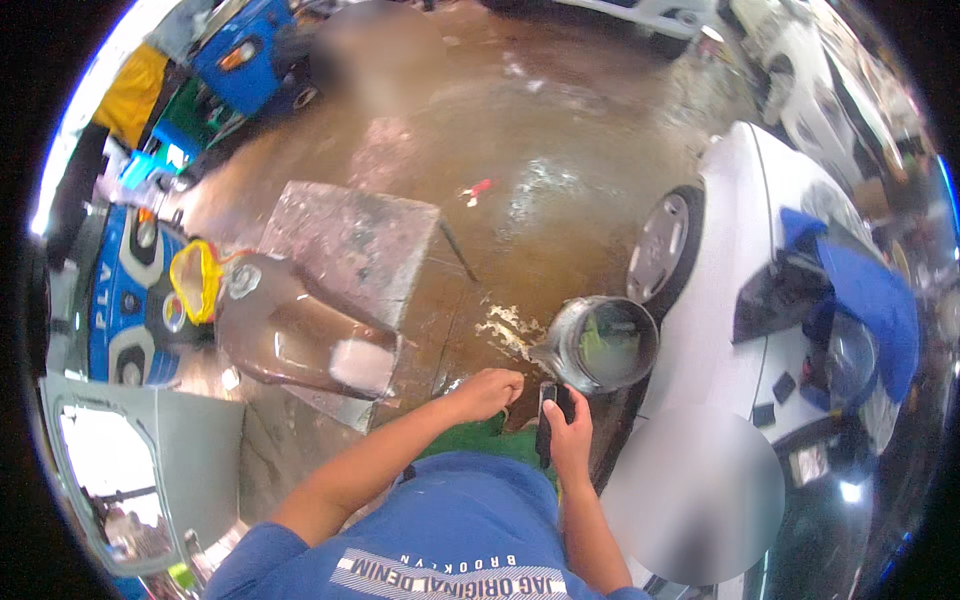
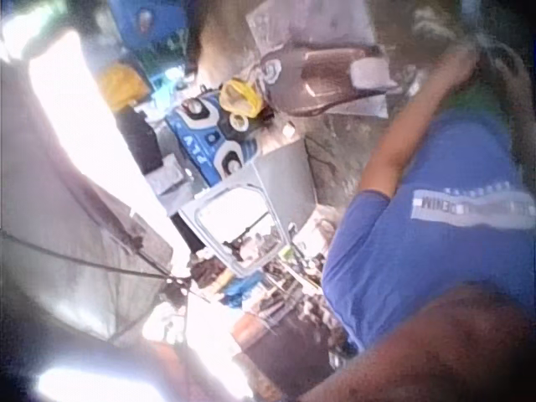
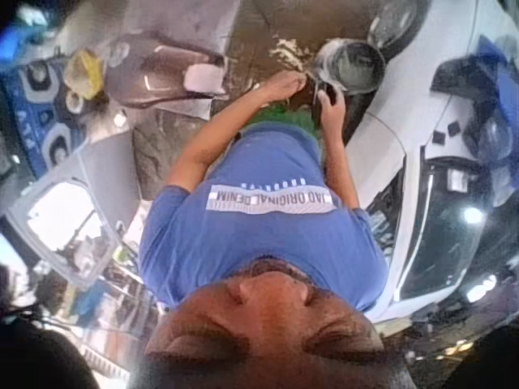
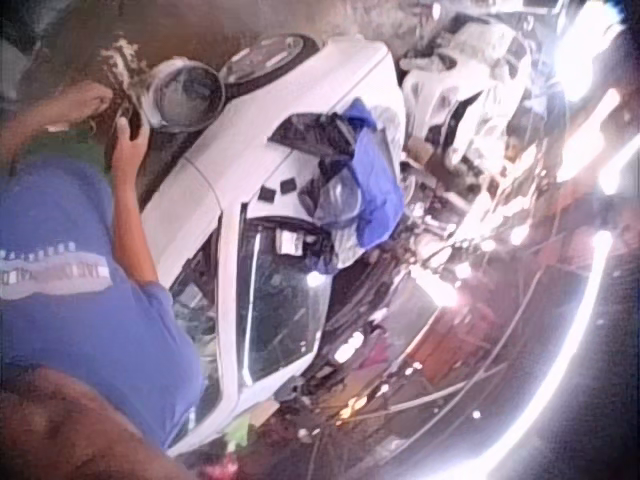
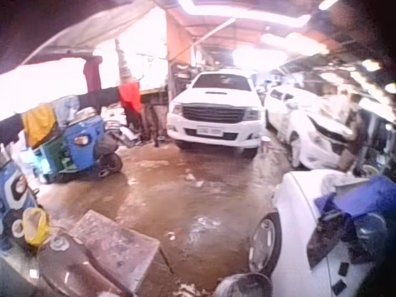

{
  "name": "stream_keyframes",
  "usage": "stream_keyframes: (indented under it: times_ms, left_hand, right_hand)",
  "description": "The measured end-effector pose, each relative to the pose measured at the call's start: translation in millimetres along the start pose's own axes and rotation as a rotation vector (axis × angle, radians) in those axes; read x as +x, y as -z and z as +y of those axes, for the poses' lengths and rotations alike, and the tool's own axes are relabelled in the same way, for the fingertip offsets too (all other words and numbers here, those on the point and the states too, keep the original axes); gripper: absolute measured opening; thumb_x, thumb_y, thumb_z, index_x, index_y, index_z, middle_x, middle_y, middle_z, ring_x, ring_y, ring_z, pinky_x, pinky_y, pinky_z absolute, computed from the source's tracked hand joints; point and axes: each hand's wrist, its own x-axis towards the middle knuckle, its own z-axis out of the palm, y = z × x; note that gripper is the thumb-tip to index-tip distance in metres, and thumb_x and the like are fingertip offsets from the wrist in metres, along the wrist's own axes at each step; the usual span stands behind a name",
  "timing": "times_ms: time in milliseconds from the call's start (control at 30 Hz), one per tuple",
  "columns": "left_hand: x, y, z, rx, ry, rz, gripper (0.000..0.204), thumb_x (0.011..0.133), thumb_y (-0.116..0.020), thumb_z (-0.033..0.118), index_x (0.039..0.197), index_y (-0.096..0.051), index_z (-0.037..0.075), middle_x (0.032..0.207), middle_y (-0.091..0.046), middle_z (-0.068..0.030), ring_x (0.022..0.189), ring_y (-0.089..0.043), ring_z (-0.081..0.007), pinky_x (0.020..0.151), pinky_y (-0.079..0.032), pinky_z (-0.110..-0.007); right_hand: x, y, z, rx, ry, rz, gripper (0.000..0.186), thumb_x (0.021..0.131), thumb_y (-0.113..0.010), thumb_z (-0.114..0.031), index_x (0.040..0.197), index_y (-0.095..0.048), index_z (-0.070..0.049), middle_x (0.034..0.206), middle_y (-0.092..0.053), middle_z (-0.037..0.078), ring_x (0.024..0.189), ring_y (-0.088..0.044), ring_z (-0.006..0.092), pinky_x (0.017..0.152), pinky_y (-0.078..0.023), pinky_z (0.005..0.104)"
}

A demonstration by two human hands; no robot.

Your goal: The person sands a brown car part, likely a fender, that is resting on a metal stand. They use a sanding block to smooth the surface, repeatedly dipping it into a bucket of water and wiping the part with a cloth.

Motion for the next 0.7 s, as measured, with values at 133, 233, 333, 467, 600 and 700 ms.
stream_keyframes:
  times_ms: [133,233,333,467,600,700]
  left_hand:
    - [42.8,-56.7,35.2,-0.276,0.013,-0.276,0.041,0.103,-0.057,0.04,0.121,-0.063,0.004,0.11,-0.069,-0.0111,0.097,-0.067,-0.0277,0.081,-0.056,-0.045]
    - [44.9,-90.8,52.3,-0.348,0.152,-0.461,0.067,0.098,-0.069,0.055,0.135,-0.055,-0.001,0.118,-0.065,-0.0099,0.104,-0.065,-0.0197,0.085,-0.058,-0.036]
    - [31.7,-112.9,52.9,-0.546,0.261,-0.344,0.069,0.09,-0.082,0.044,0.135,-0.056,0.0,0.122,-0.064,-0.011,0.108,-0.065,-0.0183,0.087,-0.058,-0.033]
    - [-3.7,-101.6,25.5,-0.549,0.335,-0.06,0.069,0.09,-0.084,0.035,0.141,-0.053,0.002,0.127,-0.065,-0.0089,0.116,-0.064,-0.0197,0.096,-0.056,-0.036]
    - [-76.9,-45.6,14.0,-0.298,0.261,0.505,0.07,0.089,-0.084,0.023,0.147,-0.05,0.004,0.135,-0.063,-0.0103,0.125,-0.06,-0.0229,0.108,-0.049,-0.04]
    - [-125.2,25.2,-12.6,0.193,0.144,0.854,0.079,0.085,-0.081,-0.001,0.154,-0.041,0.006,0.147,-0.055,-0.0139,0.138,-0.053,-0.0273,0.119,-0.04,-0.04]
  right_hand:
    - [-24.6,56.7,22.1,0.484,-0.187,0.132,0.037,0.104,-0.064,-0.014,0.138,-0.059,0.001,0.125,-0.067,0.007,0.113,-0.064,0.0162,0.1,-0.051,0.0322]
    - [-21.7,79.8,31.8,0.524,-0.123,0.14,0.036,0.105,-0.061,-0.013,0.139,-0.058,0.0,0.124,-0.067,0.007,0.111,-0.065,0.0157,0.101,-0.052,0.0331]
    - [-10.0,81.0,43.3,0.332,-0.091,0.007,0.04,0.104,-0.062,-0.011,0.142,-0.058,-0.001,0.122,-0.066,0.008,0.109,-0.063,0.0147,0.098,-0.051,0.0307]
    - [25.5,62.3,67.6,0.3,-0.062,-0.265,0.045,0.101,-0.068,-0.023,0.14,-0.06,-0.002,0.124,-0.064,0.005,0.113,-0.061,0.017,0.101,-0.049,0.036]
    - [139.7,61.3,128.6,0.398,-0.225,-0.134,0.045,0.099,-0.072,-0.034,0.137,-0.062,-0.011,0.122,-0.066,0.003,0.113,-0.06,0.0186,0.1,-0.048,0.0404]
    - [230.3,78.1,193.1,0.636,-0.463,0.137,0.051,0.1,-0.067,-0.032,0.142,-0.055,-0.005,0.145,-0.055,0.014,0.13,-0.055,0.0353,0.108,-0.045,0.0494]
